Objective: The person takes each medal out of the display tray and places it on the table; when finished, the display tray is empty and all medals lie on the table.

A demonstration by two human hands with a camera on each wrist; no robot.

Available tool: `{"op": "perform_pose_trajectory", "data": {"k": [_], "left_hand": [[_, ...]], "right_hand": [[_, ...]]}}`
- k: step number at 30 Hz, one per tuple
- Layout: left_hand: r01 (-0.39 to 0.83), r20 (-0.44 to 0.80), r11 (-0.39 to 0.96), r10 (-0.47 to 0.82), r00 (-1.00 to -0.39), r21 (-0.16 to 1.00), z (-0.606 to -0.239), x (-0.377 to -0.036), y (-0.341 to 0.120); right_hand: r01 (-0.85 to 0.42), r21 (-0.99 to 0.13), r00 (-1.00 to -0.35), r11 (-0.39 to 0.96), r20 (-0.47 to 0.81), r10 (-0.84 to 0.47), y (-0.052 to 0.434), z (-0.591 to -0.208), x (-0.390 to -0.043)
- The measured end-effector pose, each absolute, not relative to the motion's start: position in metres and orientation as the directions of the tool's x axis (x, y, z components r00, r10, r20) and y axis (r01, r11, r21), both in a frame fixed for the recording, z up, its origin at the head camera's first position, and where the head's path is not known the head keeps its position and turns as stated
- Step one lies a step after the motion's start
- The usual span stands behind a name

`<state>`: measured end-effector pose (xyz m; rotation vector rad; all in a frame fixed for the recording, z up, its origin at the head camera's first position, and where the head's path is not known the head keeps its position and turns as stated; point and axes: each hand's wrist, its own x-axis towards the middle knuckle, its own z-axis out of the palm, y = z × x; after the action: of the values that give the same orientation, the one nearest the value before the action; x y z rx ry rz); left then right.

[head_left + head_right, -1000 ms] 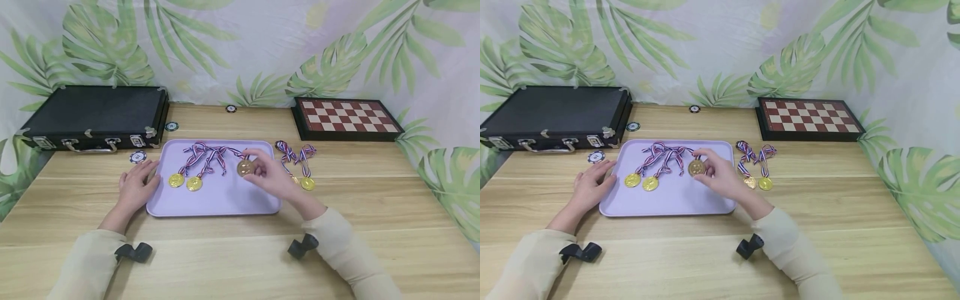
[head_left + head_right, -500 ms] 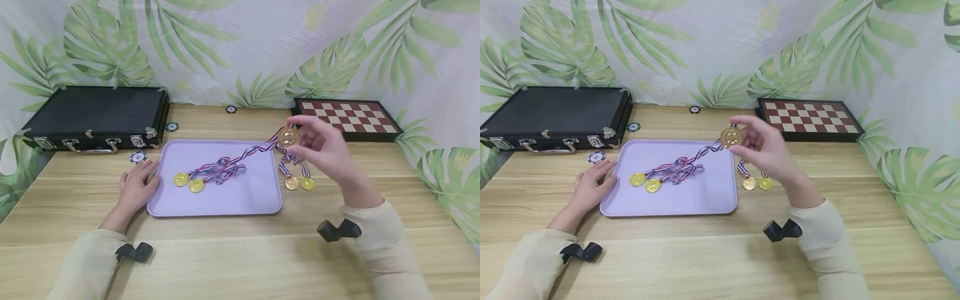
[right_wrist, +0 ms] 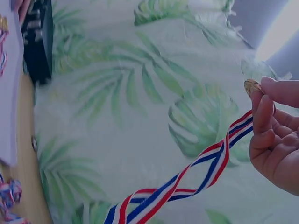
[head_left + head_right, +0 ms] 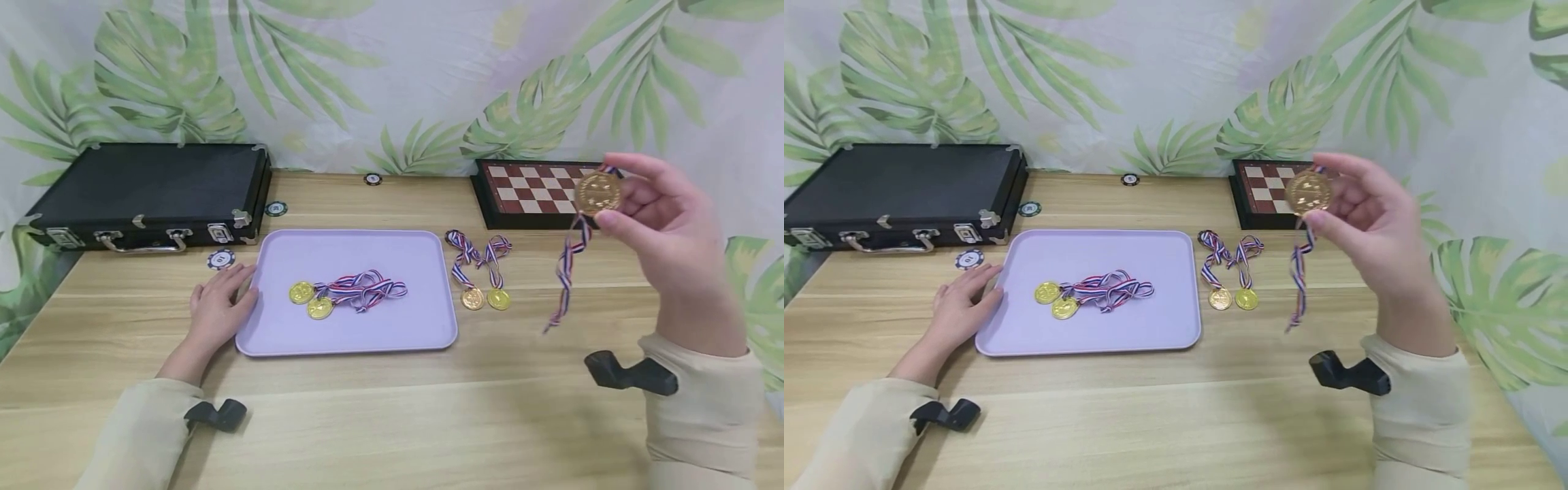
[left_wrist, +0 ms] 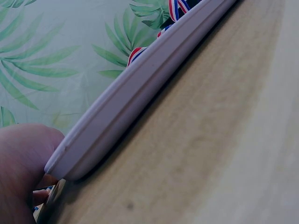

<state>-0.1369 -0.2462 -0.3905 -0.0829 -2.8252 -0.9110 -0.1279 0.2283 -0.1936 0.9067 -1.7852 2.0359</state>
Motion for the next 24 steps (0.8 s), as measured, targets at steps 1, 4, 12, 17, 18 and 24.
{"op": "perform_pose_trajectory", "data": {"k": [1, 4, 12, 17, 18, 24], "left_hand": [[0.106, 0.180, 0.811, 0.000, -0.984, 0.575, -0.390, -0.137, -0.246], [0.109, 0.183, 0.811, 0.002, -0.983, 0.575, -0.391, -0.137, -0.246], [0.113, 0.179, 0.807, 0.010, -0.984, 0.579, -0.391, -0.136, -0.247], [0.112, 0.180, 0.808, 0.007, -0.984, 0.579, -0.391, -0.134, -0.247], [0.112, 0.182, 0.808, 0.006, -0.983, 0.579, -0.391, -0.134, -0.247], [0.111, 0.185, 0.810, 0.003, -0.983, 0.576, -0.390, -0.137, -0.246]], "right_hand": [[-0.581, -0.792, -0.775, -0.188, 0.609, -0.171, 0.235, -0.195, -0.130], [-0.514, -0.852, -0.846, -0.097, 0.523, -0.108, 0.252, -0.201, -0.141], [-0.290, -0.954, -0.956, -0.070, 0.293, -0.026, 0.268, -0.218, -0.196], [-0.308, -0.941, -0.948, -0.137, 0.315, -0.032, 0.261, -0.224, -0.217], [-0.315, -0.941, -0.946, -0.128, 0.322, -0.038, 0.259, -0.226, -0.218], [-0.257, -0.962, -0.965, 0.088, 0.250, -0.084, 0.260, -0.262, -0.213]]}}
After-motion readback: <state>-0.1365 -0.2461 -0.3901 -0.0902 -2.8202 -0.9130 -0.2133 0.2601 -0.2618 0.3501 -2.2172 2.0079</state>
